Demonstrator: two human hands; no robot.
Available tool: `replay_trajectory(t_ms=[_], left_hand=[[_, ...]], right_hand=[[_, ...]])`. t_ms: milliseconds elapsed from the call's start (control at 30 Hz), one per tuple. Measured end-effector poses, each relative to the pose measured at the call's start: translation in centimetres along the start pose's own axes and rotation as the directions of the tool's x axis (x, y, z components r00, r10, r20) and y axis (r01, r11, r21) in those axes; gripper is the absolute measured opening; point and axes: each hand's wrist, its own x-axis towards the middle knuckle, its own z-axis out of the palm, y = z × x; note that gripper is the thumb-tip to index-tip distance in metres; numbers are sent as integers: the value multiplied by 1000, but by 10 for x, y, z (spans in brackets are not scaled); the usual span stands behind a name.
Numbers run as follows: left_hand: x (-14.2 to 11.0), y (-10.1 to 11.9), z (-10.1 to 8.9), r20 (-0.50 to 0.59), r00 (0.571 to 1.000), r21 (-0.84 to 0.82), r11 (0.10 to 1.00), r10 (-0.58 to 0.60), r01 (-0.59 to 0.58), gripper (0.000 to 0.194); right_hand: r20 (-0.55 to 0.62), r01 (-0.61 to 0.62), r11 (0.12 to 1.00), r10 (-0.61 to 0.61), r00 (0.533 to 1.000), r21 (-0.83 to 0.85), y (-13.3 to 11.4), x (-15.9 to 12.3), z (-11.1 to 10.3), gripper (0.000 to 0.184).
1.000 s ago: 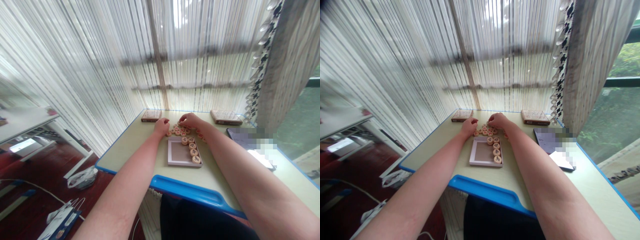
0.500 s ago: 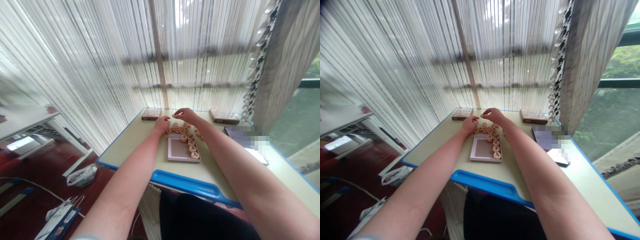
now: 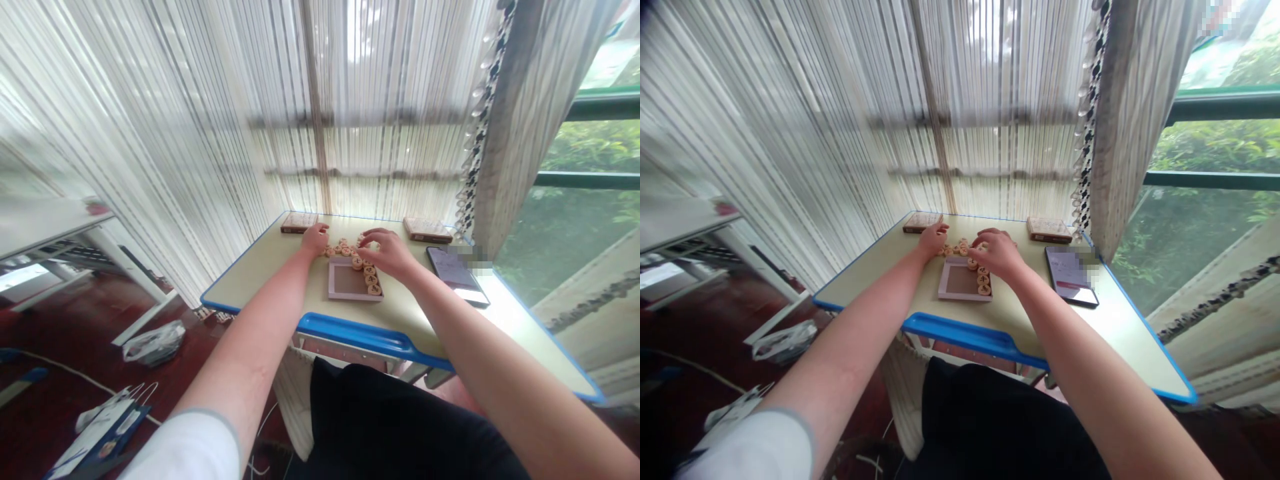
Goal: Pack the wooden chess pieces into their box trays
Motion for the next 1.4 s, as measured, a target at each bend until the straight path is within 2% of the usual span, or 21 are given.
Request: replay_trajectory(t_ms=[100, 167, 233, 300, 400, 533, 700, 767, 967, 1133, 1300, 1367, 1400], left_hand=[[-9, 11, -8, -7, 994, -24, 994, 110, -110, 34], [-15, 23, -16, 14, 990, -92, 986, 139, -137, 33], [-22, 37, -26, 110, 986, -248, 964, 126, -95, 33], [-29, 48, -36, 268, 954, -336, 941, 138, -42, 33], [-33, 54, -47, 410, 897, -306, 951, 167, -38, 29], [-31, 49, -48, 377, 917, -200, 978, 135, -62, 22], [-39, 49, -37, 200, 958, -126, 975, 203, -181, 17], [-48, 48, -35, 198, 946, -90, 966, 256, -243, 17], [-72, 33, -45, 204, 923, -13, 944, 325, -329, 16], [-77, 30, -45, 130, 931, 33, 937, 341, -348, 22], [-84, 40, -47, 198, 891, 32, 906, 408, -421, 11], [-88, 44, -49, 219, 886, 61, 900, 410, -431, 10], [-90, 45, -50, 231, 882, 71, 897, 410, -436, 11]], right_hand=[[-83, 108, 988, -118, 990, -112, 5, -12, 6, 17], [-107, 133, 980, -150, 983, -148, 9, -14, 10, 16], [-109, 148, 976, -166, 980, -159, 12, -13, 11, 17], [-88, 168, 973, -183, 979, -156, 15, -13, 12, 16], [-61, 193, 973, -202, 978, -128, 19, -14, 13, 16], [-26, 232, 969, -235, 972, -79, 16, -16, 15, 16], [80, 293, 956, -290, 954, -22, -2, -21, 13, 16], [117, 295, 955, -290, 950, -23, -7, -22, 11, 16], [200, 265, 956, -238, 951, -124, -11, -19, 12, 18], [310, 280, 939, -210, 927, -199, -17, -21, 14, 17], [254, 240, 958, -196, 947, -154, -14, -21, 6, 22], [139, 203, 971, -186, 973, -129, -7, -17, 1, 23], [26, 155, 978, -153, 988, -138, -3, -15, -1, 24]])
